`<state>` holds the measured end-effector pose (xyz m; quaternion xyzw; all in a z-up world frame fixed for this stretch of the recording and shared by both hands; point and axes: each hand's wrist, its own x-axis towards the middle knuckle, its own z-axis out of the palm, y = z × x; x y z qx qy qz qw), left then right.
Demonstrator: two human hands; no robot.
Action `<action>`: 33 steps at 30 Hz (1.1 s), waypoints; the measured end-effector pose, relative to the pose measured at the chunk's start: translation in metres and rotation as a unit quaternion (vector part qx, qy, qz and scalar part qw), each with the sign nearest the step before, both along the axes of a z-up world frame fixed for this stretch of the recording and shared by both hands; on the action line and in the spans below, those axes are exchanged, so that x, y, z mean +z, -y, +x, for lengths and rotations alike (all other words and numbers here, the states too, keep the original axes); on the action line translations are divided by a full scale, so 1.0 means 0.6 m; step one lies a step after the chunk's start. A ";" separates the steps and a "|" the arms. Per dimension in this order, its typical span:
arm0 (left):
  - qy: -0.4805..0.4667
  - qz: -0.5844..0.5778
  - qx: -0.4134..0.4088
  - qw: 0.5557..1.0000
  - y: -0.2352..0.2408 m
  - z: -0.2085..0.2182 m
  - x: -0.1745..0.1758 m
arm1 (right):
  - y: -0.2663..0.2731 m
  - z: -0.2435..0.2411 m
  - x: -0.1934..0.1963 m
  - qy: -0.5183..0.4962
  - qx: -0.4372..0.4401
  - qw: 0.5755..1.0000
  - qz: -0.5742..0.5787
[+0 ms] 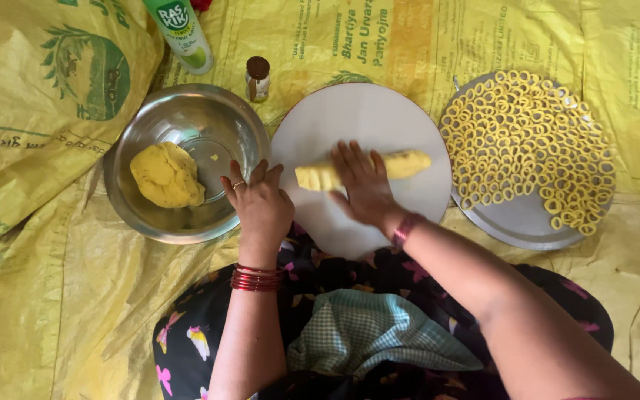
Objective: The person kneads a yellow dough on a white plate, then adds a small amount of liquid from a bottle and continues kneading. The dough is rolled into a log shape and placed on the plate.
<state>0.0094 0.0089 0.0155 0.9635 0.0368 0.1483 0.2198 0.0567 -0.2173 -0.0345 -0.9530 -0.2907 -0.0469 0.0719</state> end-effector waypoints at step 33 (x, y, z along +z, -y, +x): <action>-0.011 -0.015 0.008 1.000 -0.010 0.006 -0.003 | -0.137 0.103 -0.034 0.091 0.069 0.993 -0.011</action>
